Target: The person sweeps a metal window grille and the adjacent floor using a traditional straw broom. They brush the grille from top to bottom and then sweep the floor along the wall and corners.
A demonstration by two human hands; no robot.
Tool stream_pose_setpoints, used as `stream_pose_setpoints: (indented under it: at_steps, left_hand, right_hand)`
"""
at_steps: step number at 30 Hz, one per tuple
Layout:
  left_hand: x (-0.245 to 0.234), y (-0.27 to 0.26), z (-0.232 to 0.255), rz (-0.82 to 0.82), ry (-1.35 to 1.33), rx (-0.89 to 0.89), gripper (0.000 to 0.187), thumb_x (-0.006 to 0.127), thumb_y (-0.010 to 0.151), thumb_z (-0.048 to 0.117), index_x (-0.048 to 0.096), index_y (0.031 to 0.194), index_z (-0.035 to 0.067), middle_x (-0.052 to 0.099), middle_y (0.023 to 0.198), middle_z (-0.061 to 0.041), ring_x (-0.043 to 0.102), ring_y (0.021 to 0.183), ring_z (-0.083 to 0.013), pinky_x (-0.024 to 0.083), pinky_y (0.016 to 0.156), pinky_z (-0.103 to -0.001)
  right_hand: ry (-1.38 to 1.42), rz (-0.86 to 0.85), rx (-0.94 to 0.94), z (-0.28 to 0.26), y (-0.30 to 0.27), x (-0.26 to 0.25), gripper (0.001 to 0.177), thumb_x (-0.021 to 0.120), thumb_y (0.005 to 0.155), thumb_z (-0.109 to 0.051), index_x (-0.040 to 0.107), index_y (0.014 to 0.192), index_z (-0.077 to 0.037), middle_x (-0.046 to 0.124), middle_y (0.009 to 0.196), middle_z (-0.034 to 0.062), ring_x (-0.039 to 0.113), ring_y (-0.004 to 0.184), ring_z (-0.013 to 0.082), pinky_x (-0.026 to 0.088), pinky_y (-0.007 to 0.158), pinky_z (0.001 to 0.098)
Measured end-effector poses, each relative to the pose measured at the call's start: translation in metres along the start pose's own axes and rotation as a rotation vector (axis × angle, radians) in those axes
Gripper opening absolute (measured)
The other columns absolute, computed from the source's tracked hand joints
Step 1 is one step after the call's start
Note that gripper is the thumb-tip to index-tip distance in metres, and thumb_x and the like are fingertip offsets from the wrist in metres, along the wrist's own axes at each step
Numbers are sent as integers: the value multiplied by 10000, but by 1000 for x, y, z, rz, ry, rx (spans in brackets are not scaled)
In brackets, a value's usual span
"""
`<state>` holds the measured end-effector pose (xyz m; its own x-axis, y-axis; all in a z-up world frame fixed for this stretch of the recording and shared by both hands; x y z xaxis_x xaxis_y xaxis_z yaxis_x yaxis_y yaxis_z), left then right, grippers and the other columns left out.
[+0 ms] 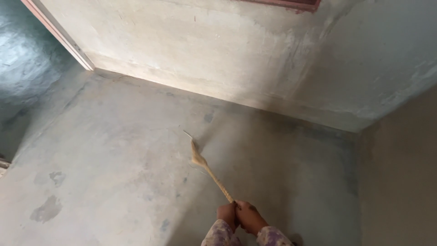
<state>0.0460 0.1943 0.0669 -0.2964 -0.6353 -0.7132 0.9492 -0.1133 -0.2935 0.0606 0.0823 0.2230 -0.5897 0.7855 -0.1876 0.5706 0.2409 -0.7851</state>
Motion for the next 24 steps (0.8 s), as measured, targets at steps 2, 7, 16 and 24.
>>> stream_pose_setpoints:
  at_steps: [2,7,16,24]
  left_hand:
    - [1,10,-3,35,112,53,379,808,725,205,669,1058,91,731,962,-142,680,953,-376,544,826,-450]
    - [59,66,27,-112,-439,-139,319,753,775,207,745,1030,16,775,944,-155,734,935,-315,573,796,-413]
    - [62,99,163,-391,350,383,433,811,822,249,712,1197,58,711,1074,-173,710,951,-317,573,820,-384]
    - [27,123,130,-410,246,-3,432,842,804,241,711,1182,80,718,1107,-138,705,1032,-282,566,876,-367]
  right_hand:
    - [141,108,2,-2,-1,3,365,453,1021,-315,566,1343,-185,602,716,53,479,511,147,382,447,311]
    - [350,280,-13,26,-9,-8,404,458,1010,-357,637,1289,-124,636,743,65,515,538,166,411,468,310]
    - [411,243,178,85,18,-121,315,474,1019,-230,700,1086,-21,579,679,65,420,531,186,329,456,330]
    - [461,11,222,58,78,-166,394,470,1067,-300,736,1055,-9,592,662,34,408,519,152,290,452,317]
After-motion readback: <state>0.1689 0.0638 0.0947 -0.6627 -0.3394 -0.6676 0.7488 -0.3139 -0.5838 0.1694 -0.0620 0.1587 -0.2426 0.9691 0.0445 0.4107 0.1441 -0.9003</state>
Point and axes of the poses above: each hand's wrist, its own y-axis towards the middle knuckle, its own x-axis out of the palm, z = x × y, the point moved 1 cm from there along y, towards the middle knuckle
